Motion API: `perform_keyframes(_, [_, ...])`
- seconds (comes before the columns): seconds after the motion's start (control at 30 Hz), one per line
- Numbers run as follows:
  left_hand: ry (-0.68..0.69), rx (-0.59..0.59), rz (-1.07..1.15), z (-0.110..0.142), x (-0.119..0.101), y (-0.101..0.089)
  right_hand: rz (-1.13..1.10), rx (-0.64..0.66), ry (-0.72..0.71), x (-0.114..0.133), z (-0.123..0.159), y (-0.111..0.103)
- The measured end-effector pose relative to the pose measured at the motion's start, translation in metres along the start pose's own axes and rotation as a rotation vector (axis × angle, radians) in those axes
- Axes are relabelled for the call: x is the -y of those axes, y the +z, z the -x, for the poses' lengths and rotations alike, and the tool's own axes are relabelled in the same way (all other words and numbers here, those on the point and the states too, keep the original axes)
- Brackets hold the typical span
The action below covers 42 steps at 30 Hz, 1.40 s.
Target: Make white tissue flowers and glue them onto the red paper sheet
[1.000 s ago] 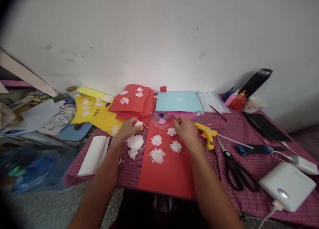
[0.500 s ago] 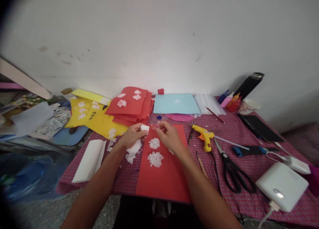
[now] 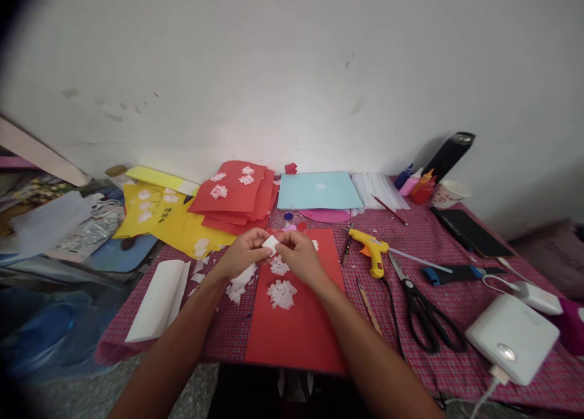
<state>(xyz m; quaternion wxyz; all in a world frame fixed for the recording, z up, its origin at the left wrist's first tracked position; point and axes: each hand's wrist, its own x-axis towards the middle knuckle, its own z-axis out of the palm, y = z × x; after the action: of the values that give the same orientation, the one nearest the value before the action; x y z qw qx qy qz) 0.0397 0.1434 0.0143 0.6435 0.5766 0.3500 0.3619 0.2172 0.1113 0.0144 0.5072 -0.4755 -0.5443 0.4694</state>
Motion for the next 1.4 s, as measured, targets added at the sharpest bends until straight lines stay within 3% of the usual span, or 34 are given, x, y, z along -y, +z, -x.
perform_keyframes(0.2, [0.02, -0.089, -0.021, -0.001, 0.0, -0.001, -0.161, 0.055, 0.057, 0.005, 0.0, -0.001])
perform_keyframes(1.4, [0.13, -0.065, -0.139, 0.005, -0.006, 0.005, -0.218, 0.007, 0.089, 0.011, 0.003, 0.003])
